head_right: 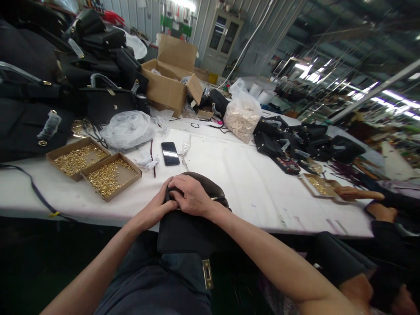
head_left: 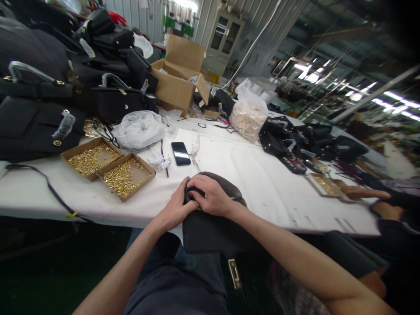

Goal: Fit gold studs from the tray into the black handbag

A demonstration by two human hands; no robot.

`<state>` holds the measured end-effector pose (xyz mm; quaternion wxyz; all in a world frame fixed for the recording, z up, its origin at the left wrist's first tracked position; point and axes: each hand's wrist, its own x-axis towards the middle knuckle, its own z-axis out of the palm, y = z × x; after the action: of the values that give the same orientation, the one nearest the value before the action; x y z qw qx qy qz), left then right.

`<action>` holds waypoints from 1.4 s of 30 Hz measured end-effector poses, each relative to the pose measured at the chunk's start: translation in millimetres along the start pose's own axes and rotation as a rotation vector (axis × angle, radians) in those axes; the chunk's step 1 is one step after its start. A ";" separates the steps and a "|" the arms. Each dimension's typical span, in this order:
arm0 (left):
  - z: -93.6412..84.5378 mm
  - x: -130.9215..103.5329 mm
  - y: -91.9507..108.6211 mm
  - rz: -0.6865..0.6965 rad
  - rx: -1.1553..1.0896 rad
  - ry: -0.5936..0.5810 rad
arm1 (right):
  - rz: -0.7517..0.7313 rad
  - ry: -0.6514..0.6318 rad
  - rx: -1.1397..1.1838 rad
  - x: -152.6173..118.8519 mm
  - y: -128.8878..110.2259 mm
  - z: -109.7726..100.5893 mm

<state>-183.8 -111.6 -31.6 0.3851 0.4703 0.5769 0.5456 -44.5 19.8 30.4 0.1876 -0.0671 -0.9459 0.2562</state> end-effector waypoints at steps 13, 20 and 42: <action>10.0 -43.0 25.8 0.147 0.339 0.322 | -0.001 0.076 -0.010 3.1 6.3 -1.0; 34.6 -40.5 21.3 0.100 0.448 0.322 | -0.002 0.087 -0.036 -5.1 7.2 0.1; 40.6 -39.7 21.4 0.052 0.375 0.295 | 0.001 0.094 -0.069 -32.9 3.3 -10.3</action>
<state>-132.0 -139.7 -17.5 0.1887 0.4636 0.7057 0.5015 -10.1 20.1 26.4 0.2290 -0.0861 -0.9442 0.2204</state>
